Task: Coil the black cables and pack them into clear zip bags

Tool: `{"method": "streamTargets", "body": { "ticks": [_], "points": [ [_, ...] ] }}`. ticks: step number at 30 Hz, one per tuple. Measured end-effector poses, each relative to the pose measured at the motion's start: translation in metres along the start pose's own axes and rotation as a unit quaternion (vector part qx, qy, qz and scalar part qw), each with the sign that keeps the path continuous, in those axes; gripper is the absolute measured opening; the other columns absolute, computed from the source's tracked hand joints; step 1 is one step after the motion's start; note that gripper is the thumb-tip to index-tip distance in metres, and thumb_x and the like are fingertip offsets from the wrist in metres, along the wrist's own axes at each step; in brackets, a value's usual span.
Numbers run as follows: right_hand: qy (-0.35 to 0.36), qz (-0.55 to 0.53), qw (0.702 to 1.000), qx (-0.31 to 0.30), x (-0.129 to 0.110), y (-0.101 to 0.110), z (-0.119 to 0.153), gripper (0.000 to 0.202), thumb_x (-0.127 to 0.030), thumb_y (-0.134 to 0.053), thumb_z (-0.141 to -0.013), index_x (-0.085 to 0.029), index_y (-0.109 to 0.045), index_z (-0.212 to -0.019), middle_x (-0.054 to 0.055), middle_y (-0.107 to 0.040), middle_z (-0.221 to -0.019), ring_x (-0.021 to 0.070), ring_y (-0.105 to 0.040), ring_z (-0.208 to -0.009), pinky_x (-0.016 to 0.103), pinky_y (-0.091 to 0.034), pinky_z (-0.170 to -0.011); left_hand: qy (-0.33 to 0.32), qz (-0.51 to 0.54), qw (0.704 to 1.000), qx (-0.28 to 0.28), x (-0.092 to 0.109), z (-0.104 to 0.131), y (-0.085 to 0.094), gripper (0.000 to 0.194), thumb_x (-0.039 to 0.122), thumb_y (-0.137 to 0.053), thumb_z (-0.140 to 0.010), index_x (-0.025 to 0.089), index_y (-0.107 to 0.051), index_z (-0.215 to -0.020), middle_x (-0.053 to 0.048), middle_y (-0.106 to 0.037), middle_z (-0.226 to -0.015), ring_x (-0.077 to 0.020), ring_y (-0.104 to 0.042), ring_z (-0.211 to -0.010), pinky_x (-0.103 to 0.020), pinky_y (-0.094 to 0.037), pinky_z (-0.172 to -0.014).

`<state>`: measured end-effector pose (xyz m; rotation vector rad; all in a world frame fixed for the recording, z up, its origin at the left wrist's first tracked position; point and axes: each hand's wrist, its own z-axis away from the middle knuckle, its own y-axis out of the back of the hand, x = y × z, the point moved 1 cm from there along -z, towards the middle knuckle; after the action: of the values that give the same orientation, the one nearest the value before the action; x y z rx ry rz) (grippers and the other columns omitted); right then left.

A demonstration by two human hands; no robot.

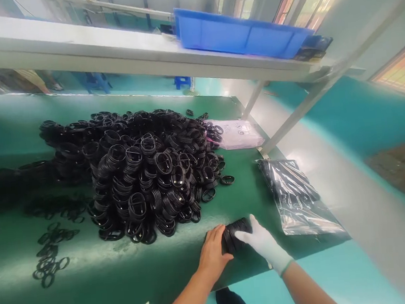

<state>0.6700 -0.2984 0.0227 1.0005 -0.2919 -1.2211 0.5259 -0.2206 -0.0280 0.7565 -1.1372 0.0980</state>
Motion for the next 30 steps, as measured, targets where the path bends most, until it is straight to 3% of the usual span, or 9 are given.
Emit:
{"method": "streamTargets", "body": {
  "ticks": [6,15,19,23,26,30],
  "points": [
    [-0.022,0.012,0.997,0.079,-0.020,-0.027,0.018,0.110,-0.046,-0.062,-0.060,-0.007,-0.001,-0.142,0.023,-0.031,-0.137,0.0373,-0.033,-0.125,0.045,-0.031,-0.097,-0.014,0.013,1.000,0.007,-0.006,-0.003,-0.002,0.073,0.005,-0.062,-0.058,0.023,-0.044,-0.127,-0.002,-0.048,-0.131,-0.0226,-0.038,-0.123,-0.040,-0.033,-0.104],
    [-0.020,0.014,0.989,0.149,-0.022,-0.048,0.015,0.108,-0.042,-0.063,-0.057,-0.009,-0.003,-0.141,0.019,-0.020,-0.144,0.0376,-0.025,-0.128,0.046,-0.023,-0.102,-0.014,-0.027,0.999,-0.019,-0.012,-0.008,0.000,0.074,0.003,-0.049,-0.057,0.018,-0.040,-0.129,-0.005,-0.045,-0.133,-0.0208,-0.035,-0.125,-0.035,-0.035,-0.102],
    [-0.017,0.045,0.982,0.184,-0.031,-0.052,0.013,0.105,-0.031,-0.062,-0.053,-0.008,-0.009,-0.141,0.020,-0.025,-0.141,0.0373,-0.032,-0.123,0.046,-0.021,-0.102,-0.010,-0.066,0.998,-0.024,-0.012,-0.009,0.000,0.075,0.001,-0.045,-0.058,0.016,-0.037,-0.131,-0.005,-0.043,-0.134,-0.0188,-0.034,-0.127,-0.032,-0.033,-0.102],
    [-0.060,0.049,0.977,0.200,-0.039,-0.054,0.005,0.108,-0.033,-0.065,-0.047,-0.006,-0.017,-0.140,0.023,-0.032,-0.135,0.0414,-0.031,-0.121,0.052,-0.016,-0.102,-0.002,-0.149,0.989,-0.027,-0.012,-0.015,0.003,0.071,0.003,-0.045,-0.062,0.019,-0.038,-0.131,-0.004,-0.045,-0.134,-0.0187,-0.035,-0.125,-0.033,-0.032,-0.101],
    [-0.053,0.032,0.976,0.211,-0.041,-0.054,-0.001,0.103,-0.031,-0.063,-0.050,-0.008,-0.020,-0.140,0.020,-0.047,-0.119,0.0383,-0.041,-0.109,0.051,-0.024,-0.098,-0.012,-0.204,0.979,-0.024,-0.014,-0.021,0.004,0.065,0.008,-0.047,-0.066,0.019,-0.039,-0.130,-0.006,-0.047,-0.133,-0.0224,-0.038,-0.123,-0.038,-0.033,-0.097],
    [-0.039,0.008,0.980,0.194,-0.039,-0.041,-0.002,0.102,-0.024,-0.063,-0.046,-0.011,-0.024,-0.140,0.016,-0.050,-0.109,0.0358,-0.046,-0.099,0.051,-0.032,-0.092,-0.018,-0.236,0.971,-0.013,-0.010,-0.024,-0.002,0.063,0.013,-0.048,-0.067,0.016,-0.041,-0.129,-0.011,-0.050,-0.130,-0.0289,-0.043,-0.119,-0.042,-0.036,-0.092]
  ]
}}
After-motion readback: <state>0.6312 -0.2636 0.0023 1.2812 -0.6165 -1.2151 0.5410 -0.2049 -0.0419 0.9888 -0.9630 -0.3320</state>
